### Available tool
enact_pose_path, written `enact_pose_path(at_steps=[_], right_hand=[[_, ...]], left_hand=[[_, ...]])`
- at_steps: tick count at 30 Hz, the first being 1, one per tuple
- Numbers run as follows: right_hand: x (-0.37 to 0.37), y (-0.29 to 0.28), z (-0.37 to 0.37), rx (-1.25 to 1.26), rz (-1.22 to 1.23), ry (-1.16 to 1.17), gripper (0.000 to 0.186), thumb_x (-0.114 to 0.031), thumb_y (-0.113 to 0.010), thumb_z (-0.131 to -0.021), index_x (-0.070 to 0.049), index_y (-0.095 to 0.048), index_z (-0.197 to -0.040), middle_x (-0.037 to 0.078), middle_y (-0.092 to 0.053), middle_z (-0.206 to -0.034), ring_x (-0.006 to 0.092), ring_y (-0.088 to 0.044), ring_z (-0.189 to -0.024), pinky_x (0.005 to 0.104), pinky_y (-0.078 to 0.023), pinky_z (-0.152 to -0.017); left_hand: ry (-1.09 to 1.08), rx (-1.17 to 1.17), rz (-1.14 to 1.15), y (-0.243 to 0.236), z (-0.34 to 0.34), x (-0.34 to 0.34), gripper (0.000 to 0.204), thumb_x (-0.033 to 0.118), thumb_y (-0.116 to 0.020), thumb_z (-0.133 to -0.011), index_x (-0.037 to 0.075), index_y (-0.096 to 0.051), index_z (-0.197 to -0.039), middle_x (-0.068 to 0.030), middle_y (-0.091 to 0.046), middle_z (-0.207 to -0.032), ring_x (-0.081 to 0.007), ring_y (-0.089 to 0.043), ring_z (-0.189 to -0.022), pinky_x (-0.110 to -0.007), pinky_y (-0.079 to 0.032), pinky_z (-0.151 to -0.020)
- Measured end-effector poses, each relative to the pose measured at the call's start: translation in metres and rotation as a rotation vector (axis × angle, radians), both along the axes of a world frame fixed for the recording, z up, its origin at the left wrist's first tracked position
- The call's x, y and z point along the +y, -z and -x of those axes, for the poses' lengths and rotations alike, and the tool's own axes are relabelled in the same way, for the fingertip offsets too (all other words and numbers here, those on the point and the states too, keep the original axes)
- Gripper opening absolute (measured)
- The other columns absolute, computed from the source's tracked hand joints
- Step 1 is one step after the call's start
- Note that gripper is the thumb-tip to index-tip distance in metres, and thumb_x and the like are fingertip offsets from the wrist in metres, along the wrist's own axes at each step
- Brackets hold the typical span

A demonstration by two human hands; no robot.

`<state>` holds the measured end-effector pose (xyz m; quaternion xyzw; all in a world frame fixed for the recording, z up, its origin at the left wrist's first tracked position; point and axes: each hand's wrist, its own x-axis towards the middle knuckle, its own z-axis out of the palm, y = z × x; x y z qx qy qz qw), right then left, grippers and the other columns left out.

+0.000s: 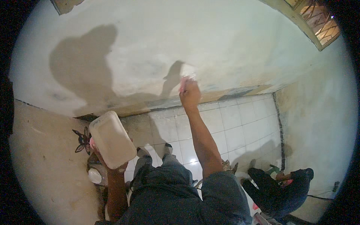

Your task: The person applies wall filler to the surface of a wall using a putty knife and a plastic container.

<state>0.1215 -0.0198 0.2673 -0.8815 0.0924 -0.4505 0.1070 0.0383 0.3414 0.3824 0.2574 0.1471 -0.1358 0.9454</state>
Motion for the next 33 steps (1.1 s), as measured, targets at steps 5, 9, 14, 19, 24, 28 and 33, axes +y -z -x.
enact_pose_path(at_steps=[5,9,14,19,24,28,33], right_hand=[[-0.033,-0.087,-0.020,-0.422,-0.918,0.079,0.018,-0.002,-0.058,-0.074,-0.004,-0.041,-0.068,0.013,-0.047,-0.067,0.0300,-0.044,-0.059,0.0378,-0.039,-0.057],[0.007,-0.115,-0.058,-0.369,-0.618,-0.002,0.013,-0.004,-0.062,-0.074,-0.004,-0.048,-0.074,0.009,-0.049,-0.067,0.0220,-0.049,-0.059,0.0333,-0.043,-0.057],[0.070,-0.111,-0.042,-0.036,-0.392,-0.260,0.016,-0.010,-0.068,-0.073,-0.005,-0.053,-0.077,0.013,-0.057,-0.077,0.0334,-0.059,-0.068,0.0398,-0.048,-0.058],[0.017,-0.121,-0.031,-0.332,-0.034,0.025,0.022,-0.008,-0.071,-0.070,-0.004,-0.053,-0.083,0.012,-0.056,-0.077,0.0320,-0.058,-0.069,0.0410,-0.048,-0.056],[-0.055,-0.045,-0.037,0.105,0.229,-0.134,0.015,-0.003,-0.059,-0.078,-0.008,-0.057,-0.093,0.012,-0.055,-0.088,0.0327,-0.059,-0.072,0.0431,-0.050,-0.058],[-0.032,-0.035,-0.001,0.003,0.049,-0.153,0.018,-0.003,-0.065,-0.075,-0.006,-0.057,-0.091,0.013,-0.054,-0.079,0.0312,-0.058,-0.069,0.0427,-0.050,-0.059],[-0.069,-0.078,0.006,-0.303,-0.497,0.281,0.014,-0.006,-0.065,-0.070,-0.002,-0.054,-0.078,0.013,-0.054,-0.073,0.0346,-0.056,-0.069,0.0397,-0.047,-0.063]], left_hand=[[0.142,-0.011,0.098,0.000,-0.004,-0.005,0.077,0.072,-0.050,-0.085,0.024,-0.039,-0.145,-0.0060,-0.049,-0.141,-0.0366,-0.054,-0.121,-0.067,-0.039,-0.100],[0.225,-0.115,0.137,-0.008,-0.004,-0.018,0.077,0.071,-0.050,-0.086,0.025,-0.037,-0.146,-0.0064,-0.047,-0.144,-0.0378,-0.052,-0.123,-0.068,-0.038,-0.101],[0.117,-0.155,-0.012,-0.011,-0.004,-0.024,0.079,0.070,-0.052,-0.086,0.025,-0.035,-0.148,-0.0085,-0.045,-0.146,-0.0390,-0.050,-0.125,-0.067,-0.037,-0.103],[0.143,-0.168,0.084,-0.013,-0.007,-0.020,0.080,0.070,-0.054,-0.085,0.025,-0.035,-0.148,-0.0090,-0.044,-0.147,-0.0399,-0.048,-0.127,-0.065,-0.036,-0.106],[0.157,-0.169,0.028,-0.001,-0.006,-0.016,0.082,0.070,-0.056,-0.083,0.024,-0.036,-0.148,-0.0091,-0.045,-0.146,-0.0402,-0.048,-0.128,-0.065,-0.035,-0.107],[0.241,-0.190,0.316,0.032,-0.013,0.009,0.080,0.070,-0.049,-0.088,0.019,-0.036,-0.148,-0.0077,-0.048,-0.143,-0.0347,-0.053,-0.122,-0.057,-0.045,-0.099],[0.213,-0.137,0.228,0.037,-0.014,0.002,0.081,0.069,-0.054,-0.086,0.020,-0.037,-0.148,-0.0119,-0.045,-0.145,-0.0401,-0.048,-0.127,-0.063,-0.040,-0.101]])
